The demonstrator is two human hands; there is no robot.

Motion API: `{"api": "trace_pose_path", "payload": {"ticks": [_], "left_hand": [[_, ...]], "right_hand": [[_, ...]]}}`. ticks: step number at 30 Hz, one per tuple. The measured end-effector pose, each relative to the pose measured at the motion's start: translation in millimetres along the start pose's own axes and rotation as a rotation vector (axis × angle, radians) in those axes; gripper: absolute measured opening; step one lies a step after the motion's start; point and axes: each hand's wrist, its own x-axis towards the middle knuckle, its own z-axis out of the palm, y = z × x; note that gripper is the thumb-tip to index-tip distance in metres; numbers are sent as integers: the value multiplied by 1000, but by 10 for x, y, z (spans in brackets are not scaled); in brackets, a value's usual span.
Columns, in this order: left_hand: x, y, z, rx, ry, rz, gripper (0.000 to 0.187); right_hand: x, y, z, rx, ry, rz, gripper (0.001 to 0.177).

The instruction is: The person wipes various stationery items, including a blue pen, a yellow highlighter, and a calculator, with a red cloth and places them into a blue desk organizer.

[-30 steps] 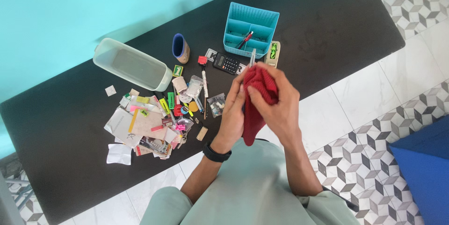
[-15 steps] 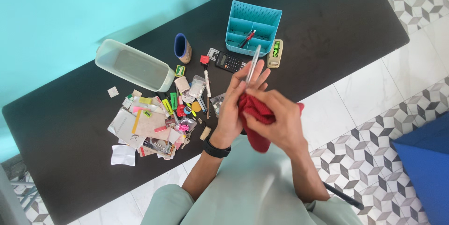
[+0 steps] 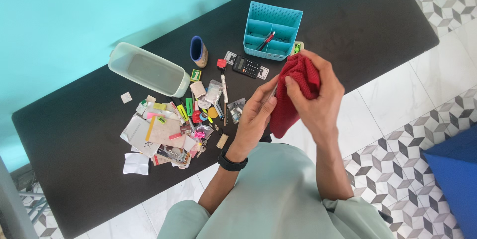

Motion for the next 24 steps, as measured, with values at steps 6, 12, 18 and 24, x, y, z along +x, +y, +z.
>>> {"api": "trace_pose_path", "payload": {"ticks": [6, 12, 18, 24], "left_hand": [[81, -3, 57, 23, 82, 29, 48], [164, 131, 177, -173, 49, 40, 47], [125, 97, 190, -129, 74, 12, 51], [25, -146, 142, -102, 61, 41, 49]], "right_hand": [[-244, 6, 123, 21, -103, 155, 47], [-556, -35, 99, 61, -232, 78, 49], [-582, 18, -20, -70, -314, 79, 53], [-311, 42, -123, -168, -162, -10, 46]]}}
